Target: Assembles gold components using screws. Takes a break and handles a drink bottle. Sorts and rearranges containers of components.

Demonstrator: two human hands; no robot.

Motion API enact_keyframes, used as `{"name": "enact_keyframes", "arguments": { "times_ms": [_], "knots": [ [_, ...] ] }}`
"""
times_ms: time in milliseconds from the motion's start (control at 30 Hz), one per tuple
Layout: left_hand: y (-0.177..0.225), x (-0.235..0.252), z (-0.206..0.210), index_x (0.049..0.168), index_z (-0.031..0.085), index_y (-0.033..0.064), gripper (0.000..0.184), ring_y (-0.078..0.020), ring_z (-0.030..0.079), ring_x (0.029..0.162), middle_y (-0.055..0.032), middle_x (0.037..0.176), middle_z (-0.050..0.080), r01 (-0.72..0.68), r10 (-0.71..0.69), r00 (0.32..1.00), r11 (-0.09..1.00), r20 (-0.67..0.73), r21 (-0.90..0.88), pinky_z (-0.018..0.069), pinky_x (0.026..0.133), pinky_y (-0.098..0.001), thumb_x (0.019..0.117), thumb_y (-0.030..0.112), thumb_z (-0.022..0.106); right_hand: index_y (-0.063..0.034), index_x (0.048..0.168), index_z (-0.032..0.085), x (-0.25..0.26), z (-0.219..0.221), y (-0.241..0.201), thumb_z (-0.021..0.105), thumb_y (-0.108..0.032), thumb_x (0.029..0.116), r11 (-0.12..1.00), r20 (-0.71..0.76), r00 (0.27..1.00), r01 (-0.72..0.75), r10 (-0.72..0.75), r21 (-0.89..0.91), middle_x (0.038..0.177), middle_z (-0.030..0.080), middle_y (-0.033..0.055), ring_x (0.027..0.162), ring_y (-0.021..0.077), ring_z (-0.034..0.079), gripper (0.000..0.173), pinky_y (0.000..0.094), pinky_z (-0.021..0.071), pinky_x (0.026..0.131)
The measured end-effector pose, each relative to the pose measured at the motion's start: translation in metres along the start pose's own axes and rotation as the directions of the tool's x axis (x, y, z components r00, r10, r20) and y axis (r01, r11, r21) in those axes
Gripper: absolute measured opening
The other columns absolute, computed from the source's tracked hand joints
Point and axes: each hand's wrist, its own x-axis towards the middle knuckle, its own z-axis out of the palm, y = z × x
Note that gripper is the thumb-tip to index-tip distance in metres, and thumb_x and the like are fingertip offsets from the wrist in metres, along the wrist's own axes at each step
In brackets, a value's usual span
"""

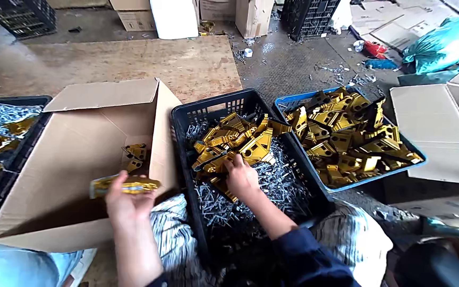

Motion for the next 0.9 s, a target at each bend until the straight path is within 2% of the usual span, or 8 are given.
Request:
{"name": "enact_keyframes", "arguments": {
  "times_ms": [167,267,367,500,567,633,733,900],
  "knots": [
    [0.004,0.029,-0.007,0.154,0.033,0.0134,0.058,-0.0281,0.035,0.146,-0.0116,0.161,0.032,-0.198,0.198,0.964,0.980,-0.176,0.018,0.0363,0.115,-0.0515,0.1033,0.031,0.055,-0.0061,0.133,0.061,0.005,-0.003,0.010,0.073,-0.051,0.0916,0.991,-0.064,0.990,-0.123,0.125,0.044,0.138,0.054,0.0245,0.114,0.0443,0.063,0.062,0.0580,0.0562,0.082],
    [-0.032,0.002,0.008,0.159,0.024,0.0091,0.059,-0.0222,0.045,0.139,-0.0118,0.158,0.037,-0.346,0.298,0.931,0.904,0.211,0.251,0.0440,0.109,-0.0419,0.1061,0.025,0.047,-0.0144,0.130,0.068,0.002,0.000,0.028,0.062,-0.047,0.1009,0.984,-0.029,0.988,-0.150,0.153,0.098,0.140,0.052,0.0243,0.115,0.0438,0.062,0.044,0.0584,0.0557,0.086],
    [-0.055,-0.027,0.023,0.158,0.030,0.0045,0.084,-0.0232,0.036,0.148,-0.0144,0.164,0.031,-0.717,0.250,0.620,0.567,0.744,0.407,0.0385,0.117,-0.0441,0.0893,0.034,0.068,-0.0143,0.114,0.076,-0.009,-0.005,0.046,0.065,-0.024,0.1002,0.987,-0.226,0.972,0.100,-0.070,0.124,0.128,0.059,0.0247,0.099,0.0409,0.068,0.020,0.0566,0.0581,0.079],
    [-0.067,-0.067,0.043,0.164,0.012,0.0134,0.132,-0.0320,0.042,0.144,-0.0145,0.160,0.037,-0.857,-0.011,0.495,0.162,0.869,0.490,0.0394,0.114,-0.0555,0.0642,0.047,0.092,-0.0171,0.102,0.077,-0.035,-0.020,0.058,0.066,-0.017,0.0969,0.725,-0.539,0.563,0.675,-0.627,-0.139,0.106,0.067,0.0151,0.093,0.0288,0.069,0.013,0.0435,0.0600,0.075],
    [-0.076,-0.069,0.040,0.163,0.014,0.0184,0.120,-0.0205,0.059,0.127,-0.0109,0.144,0.056,-0.801,-0.044,0.510,0.340,0.859,0.493,0.0509,0.105,-0.0436,0.0715,0.038,0.089,-0.0108,0.106,0.074,-0.046,-0.021,0.059,0.064,-0.019,0.1000,0.647,-0.641,0.465,0.760,-0.610,-0.063,0.106,0.067,0.0139,0.094,0.0221,0.069,0.014,0.0354,0.0606,0.077],
    [-0.084,-0.062,0.032,0.162,0.017,0.0179,0.112,-0.0143,0.061,0.123,-0.0093,0.140,0.059,-0.705,-0.055,0.545,0.510,0.836,0.493,0.0534,0.103,-0.0358,0.0762,0.035,0.086,-0.0037,0.111,0.072,-0.051,-0.014,0.069,0.066,-0.015,0.0977,0.701,-0.662,0.593,0.699,-0.459,0.140,0.104,0.069,0.0119,0.081,0.0139,0.069,0.018,0.0299,0.0618,0.069],
    [-0.091,-0.054,0.018,0.155,0.028,0.0059,0.098,-0.0141,0.064,0.118,-0.0100,0.137,0.061,-0.536,-0.002,0.642,0.713,0.766,0.452,0.0567,0.099,-0.0316,0.0773,0.022,0.085,-0.0075,0.108,0.077,-0.061,-0.001,0.081,0.062,-0.022,0.0974,0.941,-0.070,0.967,0.254,-0.244,0.223,0.107,0.074,0.0154,0.094,0.0330,0.072,0.023,0.0564,0.0577,0.083],
    [-0.089,-0.060,0.010,0.135,0.043,0.0027,0.058,-0.0131,0.069,0.087,-0.0114,0.118,0.067,-0.184,-0.086,0.763,0.921,0.640,0.343,0.0580,0.069,-0.0252,0.0849,0.010,0.072,0.0001,0.107,0.075,-0.071,0.063,0.053,0.064,-0.018,0.0949,0.991,0.265,0.959,0.120,-0.099,-0.065,0.129,0.065,0.0232,0.123,0.0448,0.060,0.025,0.0635,0.0521,0.090]
  ]
}}
